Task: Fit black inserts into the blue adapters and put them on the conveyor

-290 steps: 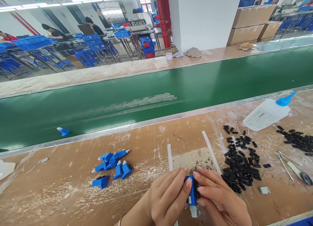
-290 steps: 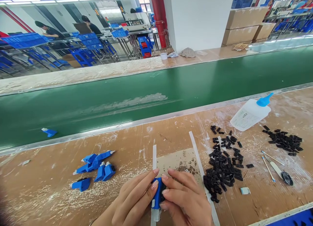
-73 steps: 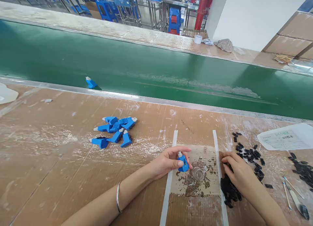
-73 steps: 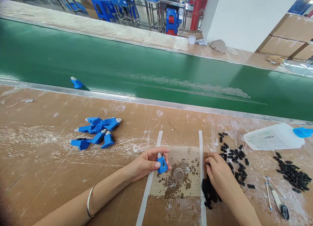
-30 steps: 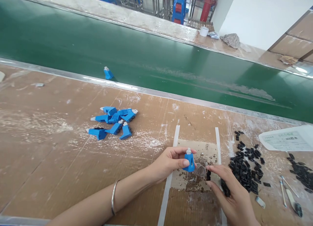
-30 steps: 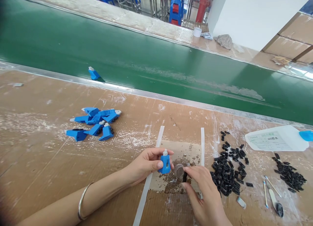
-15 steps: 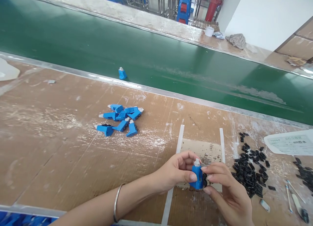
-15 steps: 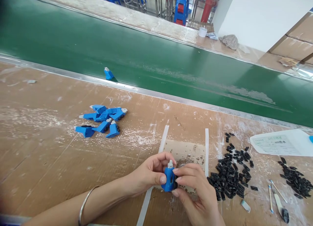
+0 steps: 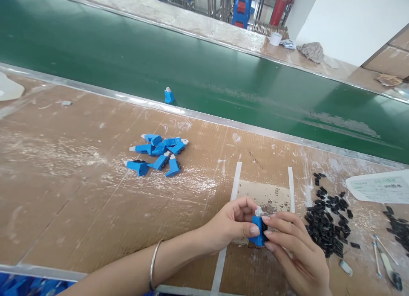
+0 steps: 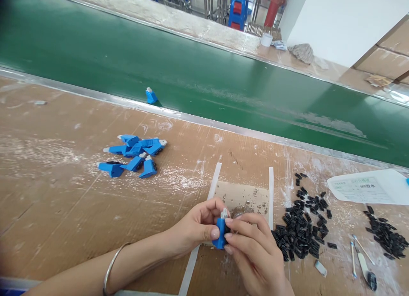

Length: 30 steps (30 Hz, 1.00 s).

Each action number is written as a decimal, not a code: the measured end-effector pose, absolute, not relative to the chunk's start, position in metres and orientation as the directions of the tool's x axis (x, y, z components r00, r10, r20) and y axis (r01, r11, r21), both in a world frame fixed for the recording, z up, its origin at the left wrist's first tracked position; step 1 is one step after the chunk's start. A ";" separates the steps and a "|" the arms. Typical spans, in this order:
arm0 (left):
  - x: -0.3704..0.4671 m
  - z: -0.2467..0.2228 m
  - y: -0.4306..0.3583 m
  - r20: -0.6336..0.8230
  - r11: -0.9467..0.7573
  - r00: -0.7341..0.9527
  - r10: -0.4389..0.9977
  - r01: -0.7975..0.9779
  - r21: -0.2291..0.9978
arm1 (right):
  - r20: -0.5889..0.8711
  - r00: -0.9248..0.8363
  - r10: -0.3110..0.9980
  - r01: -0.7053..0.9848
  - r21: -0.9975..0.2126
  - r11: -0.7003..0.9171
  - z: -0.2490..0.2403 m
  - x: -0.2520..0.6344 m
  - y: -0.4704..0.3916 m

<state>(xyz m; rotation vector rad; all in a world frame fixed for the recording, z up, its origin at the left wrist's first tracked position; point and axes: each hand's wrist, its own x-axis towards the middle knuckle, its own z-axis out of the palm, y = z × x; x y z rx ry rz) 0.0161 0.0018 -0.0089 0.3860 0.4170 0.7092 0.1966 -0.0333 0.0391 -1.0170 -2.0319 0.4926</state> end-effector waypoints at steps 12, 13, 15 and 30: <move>0.014 -0.003 0.002 -0.296 0.657 0.599 0.744 -0.576 0.487 | 0.518 -0.404 0.754 0.733 -0.308 0.606 0.017 0.182 -0.055; 0.014 -0.002 0.003 -0.296 0.649 0.591 0.750 -0.571 0.503 | 0.502 -0.409 0.762 0.747 -0.296 0.596 0.016 0.180 -0.056; 0.012 0.002 0.007 -0.295 0.642 0.589 0.752 -0.554 0.530 | 0.462 -0.442 0.769 0.748 -0.284 0.600 0.016 0.177 -0.056; -0.045 -0.029 0.086 0.231 -0.349 0.262 0.937 0.739 0.577 | 0.446 -0.043 0.894 0.967 -0.205 0.149 0.004 0.318 -0.037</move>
